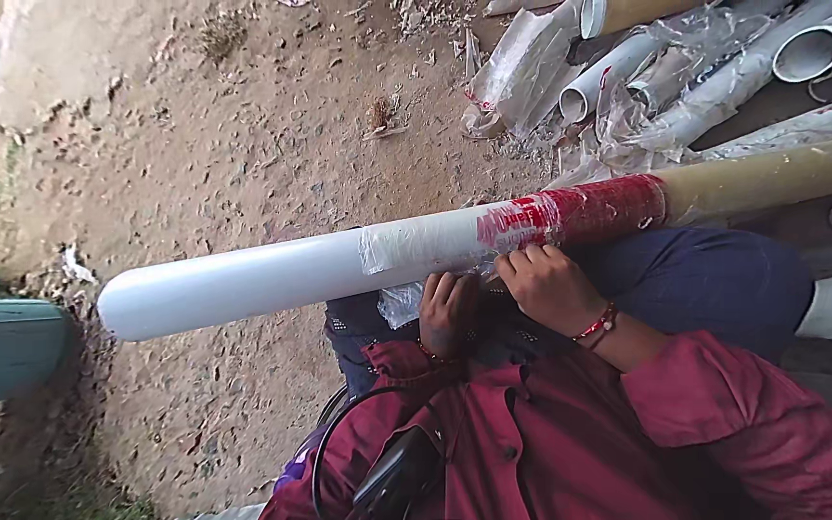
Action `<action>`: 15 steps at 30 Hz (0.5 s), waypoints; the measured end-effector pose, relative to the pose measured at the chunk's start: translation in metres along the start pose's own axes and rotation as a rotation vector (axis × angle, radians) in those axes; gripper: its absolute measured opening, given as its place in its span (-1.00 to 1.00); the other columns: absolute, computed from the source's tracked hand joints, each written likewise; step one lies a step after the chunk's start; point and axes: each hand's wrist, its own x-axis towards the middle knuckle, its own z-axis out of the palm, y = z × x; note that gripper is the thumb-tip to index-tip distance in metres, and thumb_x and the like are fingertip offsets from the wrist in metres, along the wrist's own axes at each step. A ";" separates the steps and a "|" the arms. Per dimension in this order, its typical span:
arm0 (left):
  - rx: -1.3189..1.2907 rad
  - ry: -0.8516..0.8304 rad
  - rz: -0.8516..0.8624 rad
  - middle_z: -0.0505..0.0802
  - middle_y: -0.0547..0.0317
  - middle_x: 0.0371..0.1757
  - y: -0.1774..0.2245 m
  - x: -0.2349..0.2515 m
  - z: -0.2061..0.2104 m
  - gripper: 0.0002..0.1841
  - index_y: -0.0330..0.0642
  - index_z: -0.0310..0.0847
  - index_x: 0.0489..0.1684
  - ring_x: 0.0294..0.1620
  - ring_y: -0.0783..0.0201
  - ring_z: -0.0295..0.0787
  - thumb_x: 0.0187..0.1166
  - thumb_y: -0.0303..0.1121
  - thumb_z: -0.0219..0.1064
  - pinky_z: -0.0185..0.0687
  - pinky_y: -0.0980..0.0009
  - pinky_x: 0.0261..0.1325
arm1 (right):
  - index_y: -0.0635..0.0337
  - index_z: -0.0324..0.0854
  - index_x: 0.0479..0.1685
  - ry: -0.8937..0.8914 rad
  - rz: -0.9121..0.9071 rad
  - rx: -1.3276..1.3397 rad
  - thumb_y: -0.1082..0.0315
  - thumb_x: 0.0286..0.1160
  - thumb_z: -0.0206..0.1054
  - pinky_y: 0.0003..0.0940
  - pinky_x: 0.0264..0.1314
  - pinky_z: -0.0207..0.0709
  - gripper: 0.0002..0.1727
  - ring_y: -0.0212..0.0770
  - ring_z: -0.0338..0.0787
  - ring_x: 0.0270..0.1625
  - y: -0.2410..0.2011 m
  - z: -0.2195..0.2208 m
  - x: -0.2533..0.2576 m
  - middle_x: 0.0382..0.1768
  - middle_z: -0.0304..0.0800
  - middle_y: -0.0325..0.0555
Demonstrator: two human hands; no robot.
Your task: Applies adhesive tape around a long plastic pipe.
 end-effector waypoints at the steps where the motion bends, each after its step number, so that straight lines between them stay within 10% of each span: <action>1: -0.003 -0.002 0.002 0.81 0.05 -0.55 0.000 0.001 0.000 -0.89 -0.25 0.84 -0.54 -0.41 0.15 0.73 0.35 -0.47 0.44 0.61 0.44 -0.19 | 0.37 0.73 -0.43 0.030 0.000 0.030 0.58 0.34 0.28 -0.24 -0.61 0.34 -0.88 0.01 0.66 -0.62 0.001 0.000 0.001 -0.68 0.61 0.04; 15: 0.008 -0.022 -0.012 0.78 0.06 -0.56 -0.001 0.000 -0.001 -0.87 -0.24 0.79 -0.58 -0.41 0.14 0.71 0.35 -0.45 0.45 0.60 0.44 -0.21 | 0.47 0.67 -0.32 0.043 -0.010 -0.472 0.72 0.50 0.05 -0.34 -0.53 0.32 -0.75 -0.13 0.59 -0.60 -0.036 0.017 -0.009 -0.63 0.56 0.01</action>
